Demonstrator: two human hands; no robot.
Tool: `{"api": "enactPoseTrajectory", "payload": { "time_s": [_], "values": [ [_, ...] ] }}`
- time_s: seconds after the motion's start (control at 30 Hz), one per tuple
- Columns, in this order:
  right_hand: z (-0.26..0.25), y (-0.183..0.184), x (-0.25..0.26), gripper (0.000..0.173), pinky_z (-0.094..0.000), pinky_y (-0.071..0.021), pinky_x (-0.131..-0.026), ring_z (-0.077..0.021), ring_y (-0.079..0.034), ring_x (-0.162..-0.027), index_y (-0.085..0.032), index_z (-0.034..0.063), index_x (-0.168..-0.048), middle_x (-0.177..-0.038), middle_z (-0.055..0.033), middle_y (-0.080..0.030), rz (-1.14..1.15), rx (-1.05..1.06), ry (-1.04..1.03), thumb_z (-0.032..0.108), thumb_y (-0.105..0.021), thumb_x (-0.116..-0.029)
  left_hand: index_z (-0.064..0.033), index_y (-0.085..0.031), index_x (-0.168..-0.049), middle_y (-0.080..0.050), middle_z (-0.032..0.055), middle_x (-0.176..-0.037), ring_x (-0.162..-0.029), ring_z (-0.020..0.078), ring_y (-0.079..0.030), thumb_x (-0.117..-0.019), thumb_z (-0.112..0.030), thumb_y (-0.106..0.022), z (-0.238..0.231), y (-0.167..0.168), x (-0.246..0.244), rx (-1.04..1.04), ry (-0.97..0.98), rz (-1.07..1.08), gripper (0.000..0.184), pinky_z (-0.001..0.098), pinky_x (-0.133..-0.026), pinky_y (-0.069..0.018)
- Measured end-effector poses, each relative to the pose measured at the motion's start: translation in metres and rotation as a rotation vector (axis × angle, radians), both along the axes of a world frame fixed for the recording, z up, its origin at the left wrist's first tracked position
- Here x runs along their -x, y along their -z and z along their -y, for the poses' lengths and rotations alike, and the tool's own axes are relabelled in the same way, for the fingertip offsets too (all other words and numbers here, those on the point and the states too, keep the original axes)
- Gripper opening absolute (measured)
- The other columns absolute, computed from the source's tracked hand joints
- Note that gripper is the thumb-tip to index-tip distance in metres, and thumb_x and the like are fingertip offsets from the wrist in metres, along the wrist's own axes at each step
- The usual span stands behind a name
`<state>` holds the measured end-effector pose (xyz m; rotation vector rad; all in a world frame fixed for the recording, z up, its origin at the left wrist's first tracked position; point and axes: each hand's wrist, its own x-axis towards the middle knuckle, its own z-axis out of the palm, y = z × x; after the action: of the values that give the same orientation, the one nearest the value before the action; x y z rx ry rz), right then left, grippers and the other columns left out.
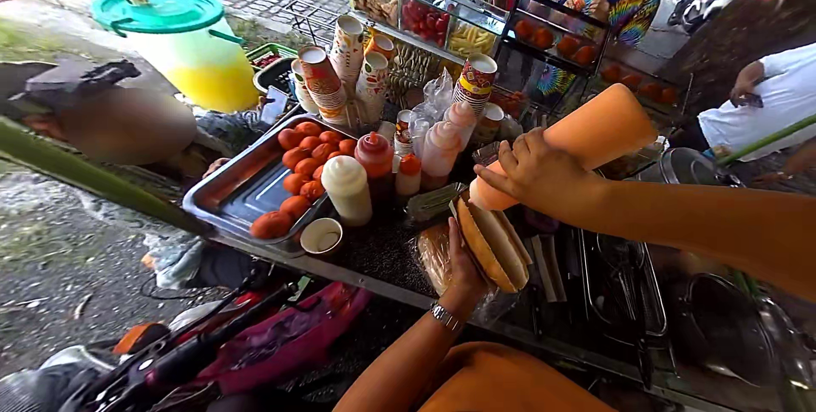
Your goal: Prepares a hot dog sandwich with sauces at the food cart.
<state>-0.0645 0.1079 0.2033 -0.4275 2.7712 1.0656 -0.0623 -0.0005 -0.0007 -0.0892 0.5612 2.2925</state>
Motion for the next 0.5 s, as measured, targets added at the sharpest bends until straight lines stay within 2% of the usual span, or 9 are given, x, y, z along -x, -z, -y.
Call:
{"api": "enactPoseTrajectory", "payload": {
  "time_s": [0.1, 0.17, 0.27, 0.4, 0.5],
  "values": [
    [0.008, -0.008, 0.004, 0.06, -0.0654, -0.0415, -0.097, -0.0554, -0.06, -0.111, -0.043, 0.0062, -0.155, -0.126, -0.0398, -0.056, 0.085, -0.052, 0.065, -0.018, -0.037, -0.0998, -0.0096, -0.053, -0.139, -0.07, 0.0171, -0.117, -0.107, 0.0289, -0.07, -0.1029, -0.067, -0.004, -0.001, -0.003, -0.002, 0.014, 0.001, -0.012, 0.083, 0.0477, -0.089, -0.0594],
    [0.007, -0.007, 0.004, 0.058, -0.0636, -0.0431, -0.096, -0.0533, -0.061, -0.107, -0.046, 0.0038, -0.152, -0.122, -0.0379, -0.058, 0.067, -0.069, 0.039, -0.018, -0.037, -0.0993, -0.01, -0.053, -0.138, -0.071, 0.0167, -0.116, -0.106, 0.0284, -0.071, -0.1032, -0.066, -0.005, -0.001, -0.003, -0.002, 0.019, -0.007, -0.012, 0.082, 0.0472, -0.087, -0.0599],
    [0.005, -0.004, 0.007, 0.052, -0.0612, -0.0452, -0.094, -0.0507, -0.063, -0.104, -0.05, -0.0018, -0.146, -0.115, -0.0349, -0.062, 0.047, -0.09, -0.002, -0.019, -0.037, -0.098, -0.01, -0.052, -0.139, -0.069, 0.0164, -0.121, -0.111, 0.0282, -0.069, -0.1029, -0.066, -0.004, -0.002, -0.001, -0.001, 0.003, -0.017, -0.02, 0.082, 0.0483, -0.093, -0.0578],
    [0.005, -0.006, 0.01, 0.048, -0.0589, -0.0452, -0.093, -0.0487, -0.063, -0.102, -0.051, -0.0049, -0.142, -0.113, -0.0336, -0.062, 0.074, -0.088, 0.007, -0.018, -0.037, -0.0986, -0.0081, -0.053, -0.138, -0.069, 0.0172, -0.119, -0.111, 0.0287, -0.068, -0.1023, -0.068, -0.005, -0.004, 0.0, -0.001, -0.006, -0.023, -0.008, 0.085, 0.0488, -0.094, -0.057],
    [0.007, -0.01, 0.012, 0.049, -0.0587, -0.045, -0.094, -0.0489, -0.062, -0.105, -0.049, -0.005, -0.144, -0.116, -0.0339, -0.061, 0.097, -0.094, 0.025, -0.018, -0.036, -0.099, -0.0086, -0.053, -0.137, -0.069, 0.0177, -0.118, -0.108, 0.0305, -0.069, -0.1005, -0.071, -0.006, -0.004, 0.001, -0.002, -0.029, -0.004, 0.01, 0.086, 0.0492, -0.089, -0.0592]
  ]
}}
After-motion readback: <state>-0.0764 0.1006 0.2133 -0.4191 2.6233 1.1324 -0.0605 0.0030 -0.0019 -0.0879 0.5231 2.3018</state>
